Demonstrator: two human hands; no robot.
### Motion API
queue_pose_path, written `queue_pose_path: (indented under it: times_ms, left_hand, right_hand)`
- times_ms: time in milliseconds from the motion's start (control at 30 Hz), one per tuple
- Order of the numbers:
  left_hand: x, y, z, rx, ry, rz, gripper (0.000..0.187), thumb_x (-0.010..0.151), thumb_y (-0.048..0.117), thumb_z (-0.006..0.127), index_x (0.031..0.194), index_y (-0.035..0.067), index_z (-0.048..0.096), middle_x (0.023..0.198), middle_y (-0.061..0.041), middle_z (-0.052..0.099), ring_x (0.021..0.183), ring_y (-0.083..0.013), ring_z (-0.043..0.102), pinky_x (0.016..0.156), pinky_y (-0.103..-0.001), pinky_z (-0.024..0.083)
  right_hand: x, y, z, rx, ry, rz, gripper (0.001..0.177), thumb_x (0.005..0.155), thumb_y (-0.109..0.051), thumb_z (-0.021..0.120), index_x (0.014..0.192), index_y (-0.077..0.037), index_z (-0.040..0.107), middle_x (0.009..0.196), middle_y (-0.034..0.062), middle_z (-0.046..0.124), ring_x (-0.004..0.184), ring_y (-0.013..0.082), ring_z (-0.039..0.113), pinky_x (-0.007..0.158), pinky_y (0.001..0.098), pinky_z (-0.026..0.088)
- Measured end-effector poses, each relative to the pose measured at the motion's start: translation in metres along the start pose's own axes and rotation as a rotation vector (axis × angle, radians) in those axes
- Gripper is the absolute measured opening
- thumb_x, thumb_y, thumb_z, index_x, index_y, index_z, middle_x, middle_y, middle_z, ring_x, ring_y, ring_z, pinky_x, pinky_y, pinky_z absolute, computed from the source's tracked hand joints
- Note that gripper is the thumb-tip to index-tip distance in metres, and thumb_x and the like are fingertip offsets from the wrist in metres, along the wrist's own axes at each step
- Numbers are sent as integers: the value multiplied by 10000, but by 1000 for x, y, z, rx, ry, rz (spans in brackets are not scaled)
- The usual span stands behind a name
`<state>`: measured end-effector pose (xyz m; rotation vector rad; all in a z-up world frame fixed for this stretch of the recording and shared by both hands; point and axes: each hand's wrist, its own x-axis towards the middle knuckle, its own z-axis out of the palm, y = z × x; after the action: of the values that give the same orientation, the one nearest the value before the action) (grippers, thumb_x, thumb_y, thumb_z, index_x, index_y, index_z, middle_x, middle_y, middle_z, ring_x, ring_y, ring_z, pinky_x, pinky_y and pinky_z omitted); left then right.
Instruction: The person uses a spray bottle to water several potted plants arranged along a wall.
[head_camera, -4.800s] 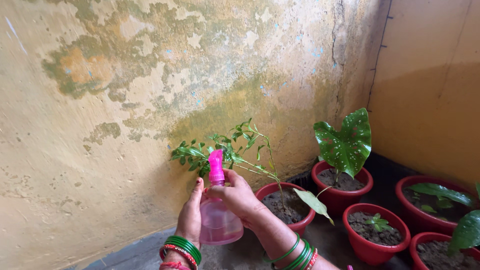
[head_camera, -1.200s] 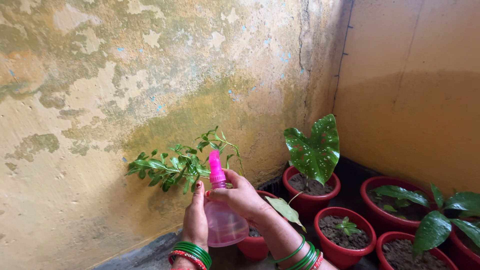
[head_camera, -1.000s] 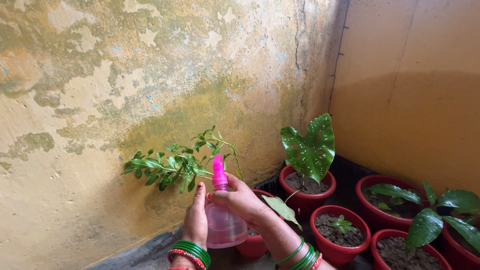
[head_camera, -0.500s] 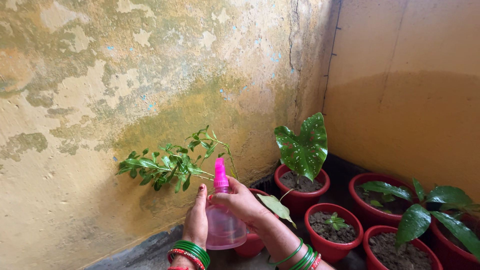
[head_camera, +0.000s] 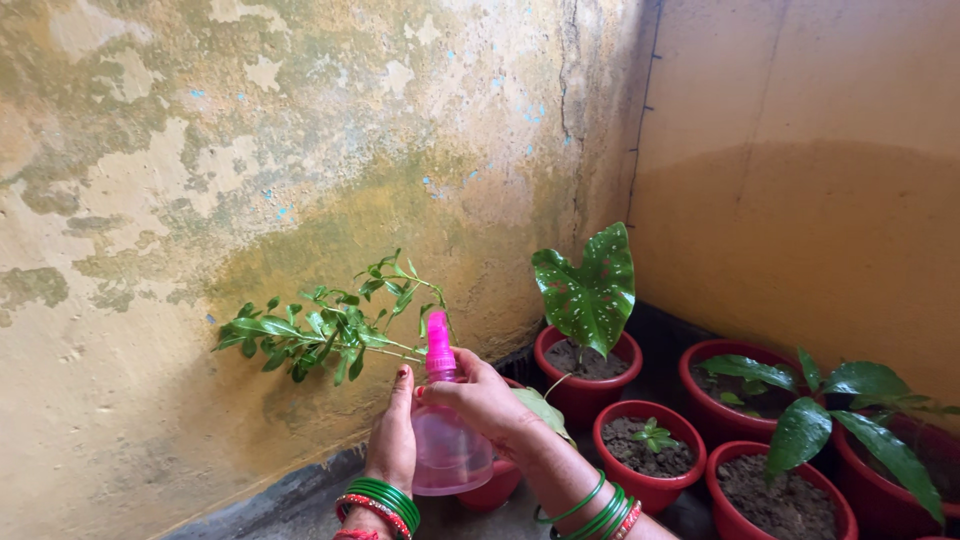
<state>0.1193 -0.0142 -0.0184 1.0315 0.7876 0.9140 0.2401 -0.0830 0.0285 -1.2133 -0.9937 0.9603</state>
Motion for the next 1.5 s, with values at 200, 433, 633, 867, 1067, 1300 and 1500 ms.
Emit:
queue_pose_path:
  times_ms: [200,433,633,867,1067,1300,1500]
  left_hand:
    - [-5,-2,12,39,10,19,671,947,638,492,1016,31,769,1012,-87,762,909,-174,675,846,-330,527]
    - [-4,-11,19,25,-35,25,698,964,643,481,1031,10,767,1014,-100,751,908,-189,660,833,-341,525]
    - [-2,-28,31,-69,-139,55,646,983,596,424,1101,60,767,1083,-65,749,969,-150,660,891,-306,504]
    - [19,-49,44,-136,-161,94,537,1018,527,490,1080,48,725,1007,-54,717,895,-146,637,827,-318,511]
    - [14,-40,62,-140,-207,-53,605,988,613,499,977,53,728,904,-55,718,787,-149,631,739,-326,533]
    - [-4,-24,90,-77,-276,-125,621,963,665,489,953,89,722,873,-59,709,755,-170,632,701,-336,525]
    - [2,-31,118,-112,-314,-51,631,963,655,485,987,78,739,924,-50,723,807,-153,638,734,-325,526]
  right_hand:
    - [-13,-7,-11,40,-43,1,715,822,-79,732,1475,-57,442,1073,86,718,956,158,712,851,297,585]
    - [-22,-12,-16,50,-3,33,732,807,-82,747,1471,-60,441,1087,92,706,964,169,704,840,319,591]
    - [-31,-10,-31,20,24,57,677,805,-99,753,1428,-47,494,1078,89,732,966,157,718,843,297,574]
    - [-38,-11,-46,-10,26,48,487,812,-111,746,1268,-27,596,1031,78,736,929,156,712,816,301,576]
    - [-48,-21,-60,-15,59,-4,437,811,-119,753,1211,-17,609,1008,82,729,898,153,707,793,297,575]
    - [-57,-35,-78,-6,166,3,520,778,-114,759,1264,-65,580,1010,72,706,874,151,700,773,326,574]
    - [-57,-37,-99,-37,231,-84,559,781,-96,777,1304,-44,586,1034,69,712,897,144,704,801,308,577]
